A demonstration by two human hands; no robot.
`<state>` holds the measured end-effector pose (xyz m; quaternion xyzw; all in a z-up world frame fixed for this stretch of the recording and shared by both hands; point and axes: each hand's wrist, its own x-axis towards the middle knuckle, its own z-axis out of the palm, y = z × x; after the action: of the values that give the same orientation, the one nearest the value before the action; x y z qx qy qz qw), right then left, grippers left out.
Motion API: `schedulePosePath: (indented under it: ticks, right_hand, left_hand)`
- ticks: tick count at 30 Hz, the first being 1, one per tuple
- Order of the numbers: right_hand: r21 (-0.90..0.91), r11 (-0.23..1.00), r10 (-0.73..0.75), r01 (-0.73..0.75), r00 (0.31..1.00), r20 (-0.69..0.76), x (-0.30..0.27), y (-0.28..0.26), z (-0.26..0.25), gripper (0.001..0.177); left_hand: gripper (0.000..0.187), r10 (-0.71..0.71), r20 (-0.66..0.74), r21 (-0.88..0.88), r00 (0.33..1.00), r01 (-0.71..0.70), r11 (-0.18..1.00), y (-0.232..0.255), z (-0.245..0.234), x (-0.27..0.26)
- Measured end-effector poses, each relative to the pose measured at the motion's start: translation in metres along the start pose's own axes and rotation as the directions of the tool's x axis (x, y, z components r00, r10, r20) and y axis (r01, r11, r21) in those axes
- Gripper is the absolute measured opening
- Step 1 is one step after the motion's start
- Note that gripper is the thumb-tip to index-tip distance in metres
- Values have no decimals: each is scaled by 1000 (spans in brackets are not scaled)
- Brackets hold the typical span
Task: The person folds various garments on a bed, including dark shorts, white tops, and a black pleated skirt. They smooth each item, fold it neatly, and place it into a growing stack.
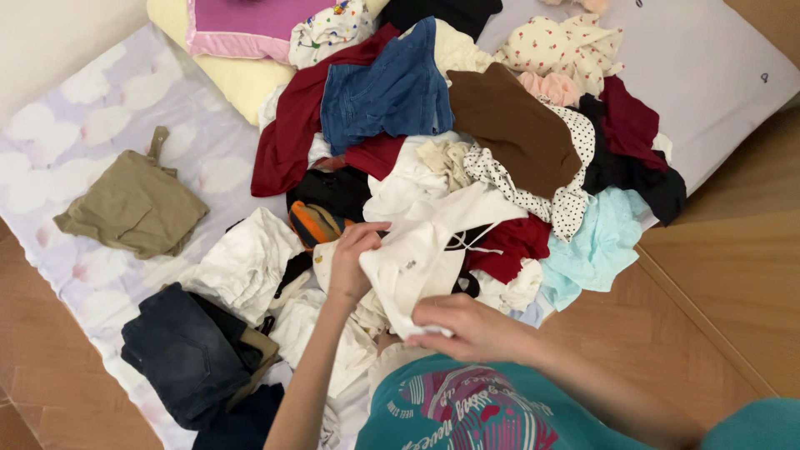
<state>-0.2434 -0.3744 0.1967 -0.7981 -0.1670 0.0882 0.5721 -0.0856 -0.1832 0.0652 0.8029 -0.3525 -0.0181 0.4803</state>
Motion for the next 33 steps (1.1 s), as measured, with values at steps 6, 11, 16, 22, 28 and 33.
schedulePosePath:
  ticks: [6, 11, 16, 22, 28, 33]
  right_hand:
    - [-30, 995, 83, -92, 970, -228, -16, 28, -53, 20]
    - [-137, 943, 217, -305, 870, -442, -20, 34, -133, 13]
    - [-264, 912, 87, -313, 779, -621, 30, 0, -202, 7]
    - [-552, 833, -464, 42, 598, -654, 38, -27, -265, 3]
    - [-689, 719, -452, -93, 690, -565, 18, -11, -273, 8]
    - [-803, 595, -173, 31, 981, -90, -5, 56, -199, 37]
  left_hand:
    - [31, 151, 42, 26, 988, -152, 988, 40, -49, 10]
    - [19, 19, -42, -176, 999, -26, 984, 68, -82, 45]
    - [20, 67, -225, -119, 972, -96, 988, 103, -104, 127]
    - [28, 481, -626, 275, 614, -403, 873, 155, -154, 198]
    - [46, 637, -356, 587, 683, -366, 722, 112, -98, 121]
    - [125, -259, 488, 570, 834, -79, 818, 40, 12, 12]
